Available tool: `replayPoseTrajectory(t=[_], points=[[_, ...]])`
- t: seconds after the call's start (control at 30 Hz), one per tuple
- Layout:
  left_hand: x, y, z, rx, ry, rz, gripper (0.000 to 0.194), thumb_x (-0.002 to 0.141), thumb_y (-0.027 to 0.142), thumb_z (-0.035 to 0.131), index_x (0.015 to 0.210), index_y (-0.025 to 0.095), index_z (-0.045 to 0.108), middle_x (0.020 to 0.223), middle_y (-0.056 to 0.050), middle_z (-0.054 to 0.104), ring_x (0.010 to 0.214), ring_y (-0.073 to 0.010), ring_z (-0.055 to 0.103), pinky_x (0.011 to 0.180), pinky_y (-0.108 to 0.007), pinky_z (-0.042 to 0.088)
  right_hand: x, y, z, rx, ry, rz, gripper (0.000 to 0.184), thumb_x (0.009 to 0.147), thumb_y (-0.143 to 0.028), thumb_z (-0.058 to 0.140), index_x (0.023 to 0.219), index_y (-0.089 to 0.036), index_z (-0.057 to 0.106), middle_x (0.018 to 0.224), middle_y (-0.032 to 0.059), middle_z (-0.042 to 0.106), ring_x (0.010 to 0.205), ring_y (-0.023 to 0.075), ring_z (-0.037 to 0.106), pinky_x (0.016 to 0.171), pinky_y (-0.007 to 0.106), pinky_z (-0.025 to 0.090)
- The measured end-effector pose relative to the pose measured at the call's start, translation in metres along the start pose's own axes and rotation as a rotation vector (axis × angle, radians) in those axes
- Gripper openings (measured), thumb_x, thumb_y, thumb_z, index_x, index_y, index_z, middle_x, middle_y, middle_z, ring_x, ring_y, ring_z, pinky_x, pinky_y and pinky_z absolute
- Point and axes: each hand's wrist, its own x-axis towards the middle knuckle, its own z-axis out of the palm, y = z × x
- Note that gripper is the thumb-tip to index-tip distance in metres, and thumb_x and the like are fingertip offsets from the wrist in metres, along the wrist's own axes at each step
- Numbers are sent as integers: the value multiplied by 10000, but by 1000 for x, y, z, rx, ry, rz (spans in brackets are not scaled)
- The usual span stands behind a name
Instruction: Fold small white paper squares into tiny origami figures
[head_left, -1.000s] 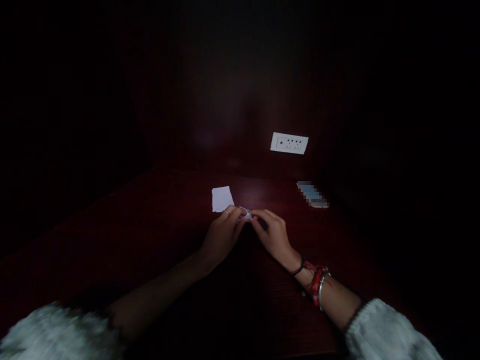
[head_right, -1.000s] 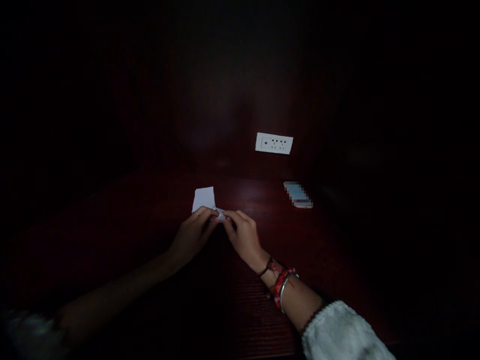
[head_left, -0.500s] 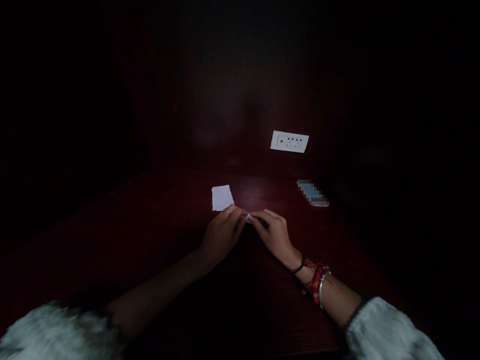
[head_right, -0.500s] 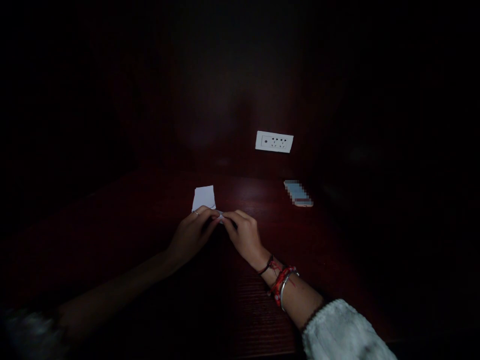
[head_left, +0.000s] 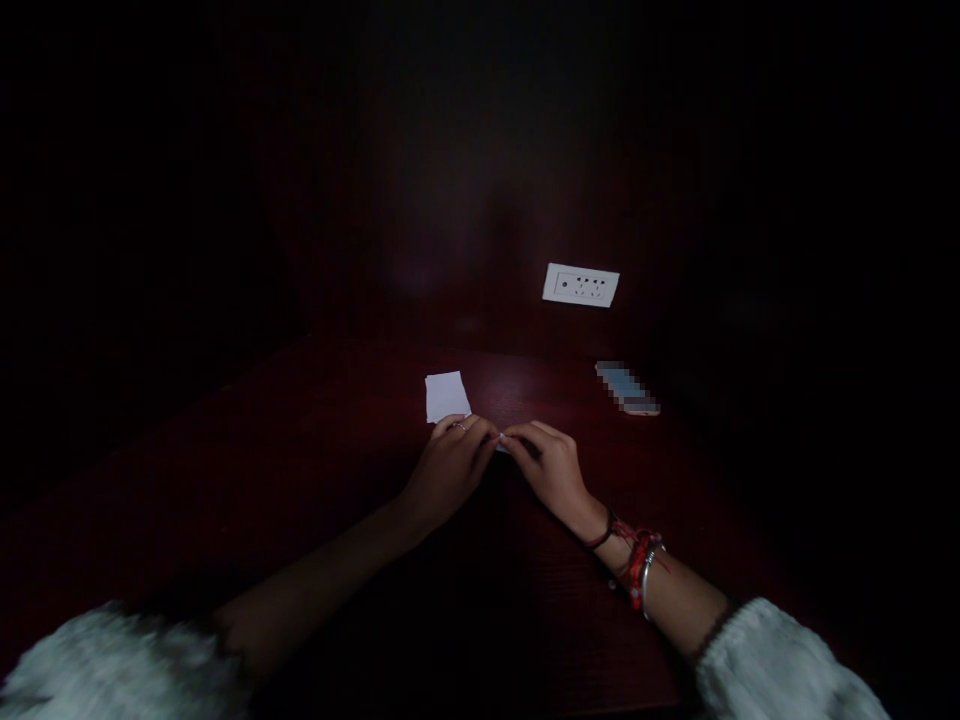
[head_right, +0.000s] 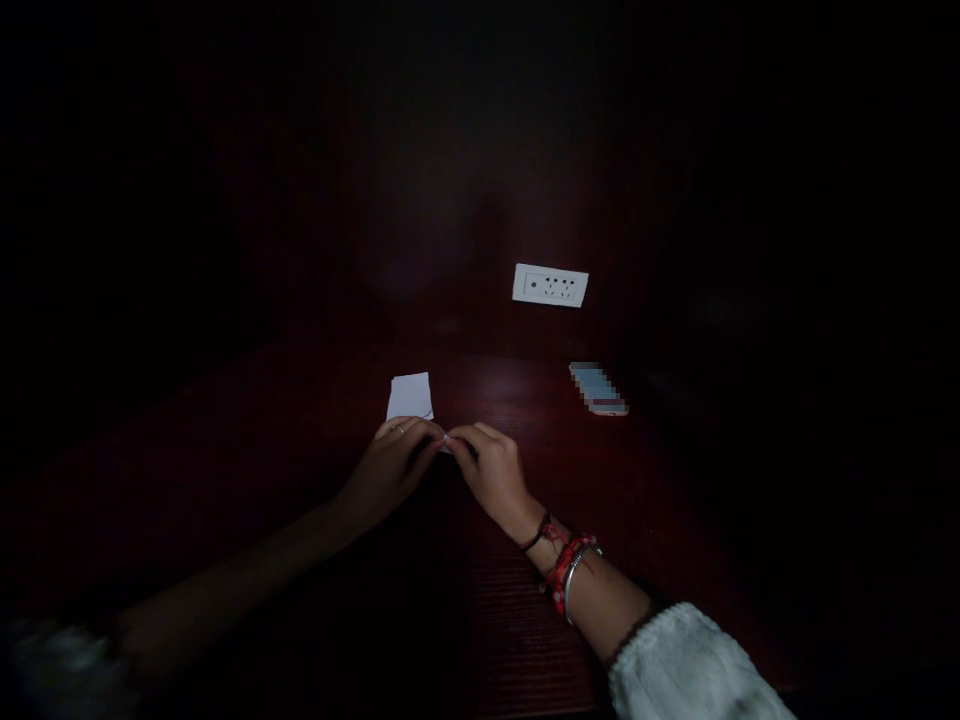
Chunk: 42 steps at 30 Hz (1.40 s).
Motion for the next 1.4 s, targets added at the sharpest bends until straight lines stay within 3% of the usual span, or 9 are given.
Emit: replayPoseTrajectory(t=[0.33,0.83,1.03,1.2,1.4], points=[[-3,-5,1,-72,9,-44,100,821,236,371,800,188,457,774,0,516,750,-141,474,714,-290,363,1,4,-2,49,-24,-5,148,775,-228,438,767,-177,576,724,23,537,684,112,495,619,212,385],[-2,-11,4,-288,-43,-81,121,771,210,458,889,192,439,846,9,542,799,-116,513,732,-261,391,2,5,-2,51,-71,5,142,797,-188,374,715,-167,487,702,7,455,671,104,438,600,211,354],[-2,-14,3,-325,32,-118,99,754,186,474,851,194,457,794,24,543,730,-95,527,670,-222,416,2,6,-2,-3,-69,-28,105,791,-213,403,811,-182,501,805,27,493,795,136,440,734,266,344],[-2,-14,1,-265,87,-99,90,753,183,474,842,196,469,798,22,537,730,-105,521,685,-239,409,1,9,-3,-61,-60,-48,120,763,-228,457,862,-197,520,855,35,503,829,153,436,759,290,337],[-1,-13,0,-194,27,-20,90,790,186,415,856,192,476,798,3,504,753,-125,486,691,-268,385,0,8,-4,-153,-85,-70,148,802,-214,380,769,-186,522,804,30,507,787,147,438,731,292,331]])
